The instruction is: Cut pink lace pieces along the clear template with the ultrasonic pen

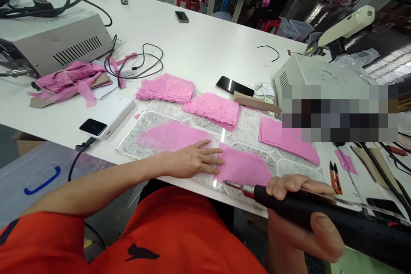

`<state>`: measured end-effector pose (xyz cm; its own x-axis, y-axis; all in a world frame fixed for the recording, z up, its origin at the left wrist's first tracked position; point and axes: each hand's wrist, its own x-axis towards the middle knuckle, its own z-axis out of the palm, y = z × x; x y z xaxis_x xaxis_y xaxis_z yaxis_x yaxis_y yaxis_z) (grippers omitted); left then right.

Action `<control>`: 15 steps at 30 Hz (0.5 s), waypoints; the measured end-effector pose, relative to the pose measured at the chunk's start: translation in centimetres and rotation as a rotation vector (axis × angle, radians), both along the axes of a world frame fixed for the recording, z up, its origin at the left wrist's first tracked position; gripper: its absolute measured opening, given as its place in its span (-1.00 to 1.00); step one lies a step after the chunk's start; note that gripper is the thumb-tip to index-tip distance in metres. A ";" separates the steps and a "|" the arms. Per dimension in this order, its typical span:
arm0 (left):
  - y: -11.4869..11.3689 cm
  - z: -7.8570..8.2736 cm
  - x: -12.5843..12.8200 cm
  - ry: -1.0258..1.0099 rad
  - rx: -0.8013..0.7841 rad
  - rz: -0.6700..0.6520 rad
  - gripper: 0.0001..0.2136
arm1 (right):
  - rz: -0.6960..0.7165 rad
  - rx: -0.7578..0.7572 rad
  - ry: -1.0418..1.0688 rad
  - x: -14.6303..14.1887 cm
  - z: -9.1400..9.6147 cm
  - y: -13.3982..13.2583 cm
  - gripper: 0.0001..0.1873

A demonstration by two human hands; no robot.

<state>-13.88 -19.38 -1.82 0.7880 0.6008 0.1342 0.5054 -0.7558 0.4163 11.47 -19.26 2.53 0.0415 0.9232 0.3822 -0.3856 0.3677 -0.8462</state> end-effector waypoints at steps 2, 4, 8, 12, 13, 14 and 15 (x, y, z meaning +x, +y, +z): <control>0.0 0.1 0.0 -0.001 0.003 0.000 -0.60 | 0.032 0.014 0.010 -0.2 0.0 0.0 -0.75; -0.1 0.1 0.0 0.007 -0.005 0.006 -0.60 | 0.051 0.023 0.010 -0.5 0.0 0.0 -0.74; -0.1 0.0 0.1 -0.007 -0.012 0.021 -0.59 | 0.052 0.039 -0.001 -0.9 -0.1 0.0 -0.73; -0.2 -0.2 0.2 -0.019 0.024 0.024 -0.60 | 0.056 0.022 -0.012 -1.3 0.0 -0.1 -0.75; -0.2 -0.3 0.2 -0.014 0.030 0.025 -0.61 | 0.058 0.019 -0.015 -1.4 0.0 -0.1 -0.75; -0.2 -0.3 0.2 -0.006 0.033 0.028 -0.61 | 0.060 0.020 -0.014 -1.5 0.0 -0.1 -0.75; -0.2 -0.3 0.2 0.001 0.035 0.031 -0.62 | 0.064 0.024 -0.011 -1.6 0.0 -0.2 -0.76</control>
<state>-13.69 -19.55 -2.15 0.7692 0.6199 0.1549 0.5290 -0.7538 0.3897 9.85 -19.42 2.52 -0.0221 0.9143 0.4043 -0.3994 0.3627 -0.8420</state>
